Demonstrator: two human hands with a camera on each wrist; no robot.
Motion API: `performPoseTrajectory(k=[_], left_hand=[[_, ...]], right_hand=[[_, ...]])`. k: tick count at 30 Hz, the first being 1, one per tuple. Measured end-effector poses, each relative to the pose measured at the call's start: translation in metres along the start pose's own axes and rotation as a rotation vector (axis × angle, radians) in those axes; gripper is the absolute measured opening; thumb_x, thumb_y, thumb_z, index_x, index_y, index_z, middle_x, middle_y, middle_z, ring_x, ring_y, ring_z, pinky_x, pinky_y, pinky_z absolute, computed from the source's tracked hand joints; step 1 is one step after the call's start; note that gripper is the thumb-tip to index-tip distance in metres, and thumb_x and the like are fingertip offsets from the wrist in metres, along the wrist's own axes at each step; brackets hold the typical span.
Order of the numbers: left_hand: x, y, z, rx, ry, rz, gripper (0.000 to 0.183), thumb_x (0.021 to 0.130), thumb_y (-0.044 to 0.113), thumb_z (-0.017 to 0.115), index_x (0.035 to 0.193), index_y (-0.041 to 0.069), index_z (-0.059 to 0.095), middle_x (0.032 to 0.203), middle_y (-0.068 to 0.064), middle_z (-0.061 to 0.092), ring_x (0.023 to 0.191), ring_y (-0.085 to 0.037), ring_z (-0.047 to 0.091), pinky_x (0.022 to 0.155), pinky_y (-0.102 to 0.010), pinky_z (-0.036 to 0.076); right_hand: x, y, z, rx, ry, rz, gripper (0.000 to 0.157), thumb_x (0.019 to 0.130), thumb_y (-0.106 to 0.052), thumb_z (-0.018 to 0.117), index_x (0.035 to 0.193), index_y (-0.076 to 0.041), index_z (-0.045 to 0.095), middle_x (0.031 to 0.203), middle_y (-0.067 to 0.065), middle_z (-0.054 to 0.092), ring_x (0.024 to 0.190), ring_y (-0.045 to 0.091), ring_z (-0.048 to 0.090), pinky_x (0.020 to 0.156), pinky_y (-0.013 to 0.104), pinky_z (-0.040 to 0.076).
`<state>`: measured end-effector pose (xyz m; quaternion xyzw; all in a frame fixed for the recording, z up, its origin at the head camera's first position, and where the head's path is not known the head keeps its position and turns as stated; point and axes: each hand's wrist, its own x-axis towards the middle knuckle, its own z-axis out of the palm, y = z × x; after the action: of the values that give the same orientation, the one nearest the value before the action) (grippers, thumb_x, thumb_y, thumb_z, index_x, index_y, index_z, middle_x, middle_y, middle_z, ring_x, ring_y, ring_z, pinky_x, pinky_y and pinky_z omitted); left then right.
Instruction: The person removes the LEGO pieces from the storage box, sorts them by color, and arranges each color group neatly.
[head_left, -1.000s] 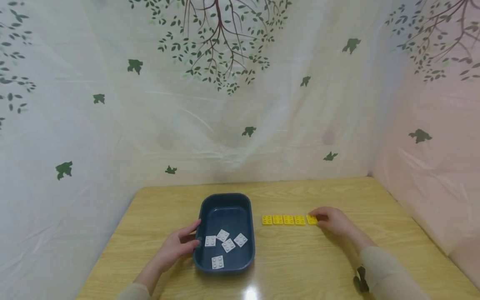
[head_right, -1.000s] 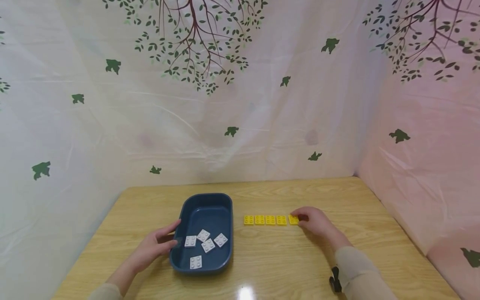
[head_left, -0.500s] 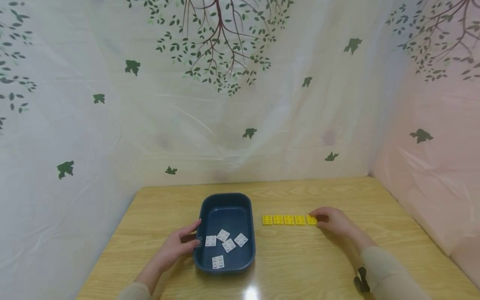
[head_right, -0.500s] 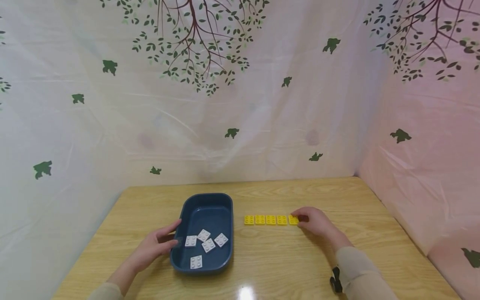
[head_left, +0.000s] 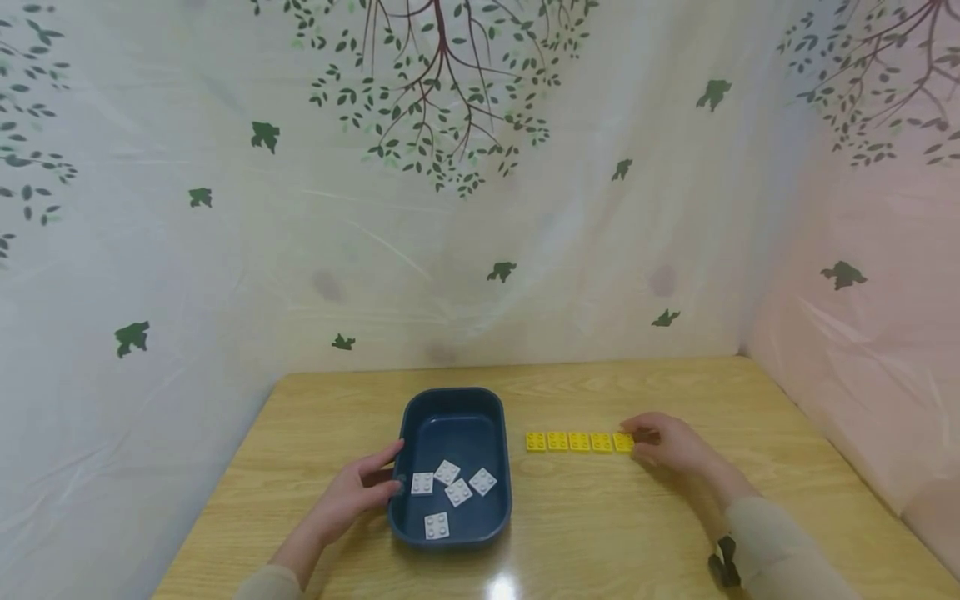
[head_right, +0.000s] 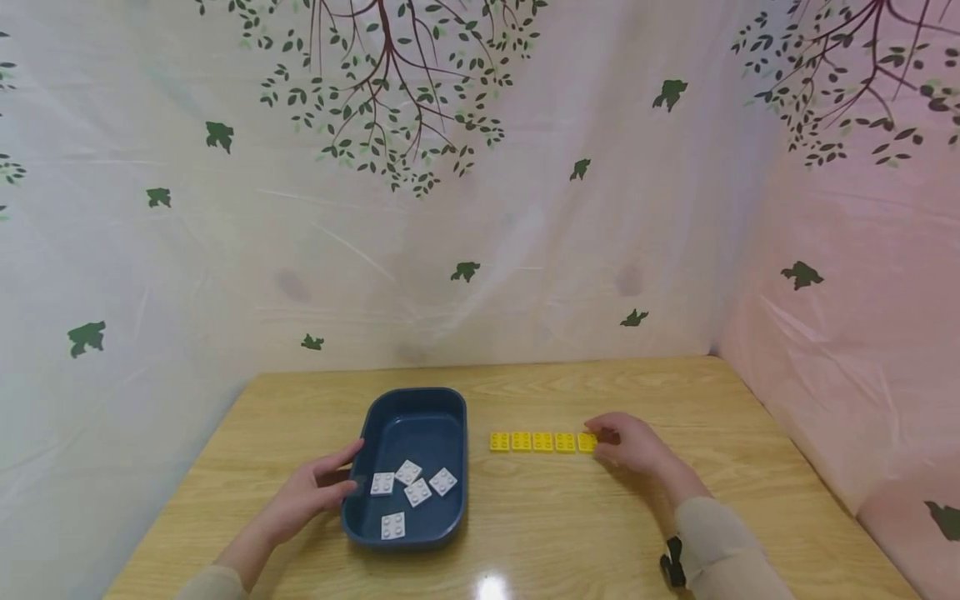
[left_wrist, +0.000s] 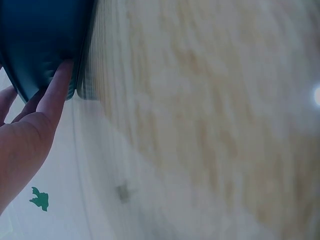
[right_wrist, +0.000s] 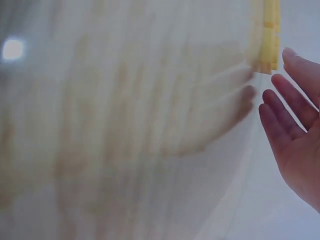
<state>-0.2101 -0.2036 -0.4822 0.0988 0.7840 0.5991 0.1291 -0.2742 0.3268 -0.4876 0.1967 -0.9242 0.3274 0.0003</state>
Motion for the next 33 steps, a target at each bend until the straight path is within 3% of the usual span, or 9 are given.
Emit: performPoseTrajectory(k=[5,16,25,33], left_hand=[[0.0,-0.001,0.001,-0.009,-0.005,-0.006,0.065,0.093,0.012,0.068,0.151,0.008,0.041,0.153,-0.025,0.035,0.127,-0.043,0.05,0.092,-0.041,0.054],[-0.007,0.006,0.003,-0.013,-0.013,0.01,0.065,0.094,0.012,0.067,0.152,0.008,0.038,0.155,-0.026,0.032,0.128,-0.044,0.049,0.091,-0.039,0.055],[-0.01,0.005,0.004,0.0,-0.002,-0.005,0.064,0.094,0.012,0.067,0.152,0.009,0.039,0.154,-0.026,0.033,0.128,-0.043,0.05,0.091,-0.038,0.055],[-0.011,0.005,0.007,0.013,0.003,-0.006,0.064,0.094,0.014,0.068,0.151,0.009,0.041,0.154,-0.025,0.034,0.127,-0.043,0.051,0.092,-0.04,0.055]], right_hand=[[0.0,-0.009,-0.01,-0.016,0.009,0.009,0.029,0.093,-0.01,0.067,0.122,-0.002,0.067,0.122,0.021,0.064,0.111,0.042,0.059,0.093,0.058,0.048],[0.002,-0.049,-0.026,-0.098,-0.069,-0.096,0.03,0.094,-0.015,0.068,0.119,0.0,0.067,0.114,0.014,0.07,0.103,0.032,0.065,0.091,0.054,0.051],[0.011,-0.081,-0.008,-0.049,-0.141,-0.113,0.028,0.094,-0.017,0.068,0.118,-0.002,0.069,0.114,0.01,0.07,0.103,0.028,0.065,0.091,0.052,0.052],[0.022,-0.107,0.02,0.067,-0.15,-0.249,0.033,0.096,-0.021,0.066,0.125,-0.005,0.066,0.114,0.004,0.071,0.103,0.02,0.066,0.092,0.047,0.053]])
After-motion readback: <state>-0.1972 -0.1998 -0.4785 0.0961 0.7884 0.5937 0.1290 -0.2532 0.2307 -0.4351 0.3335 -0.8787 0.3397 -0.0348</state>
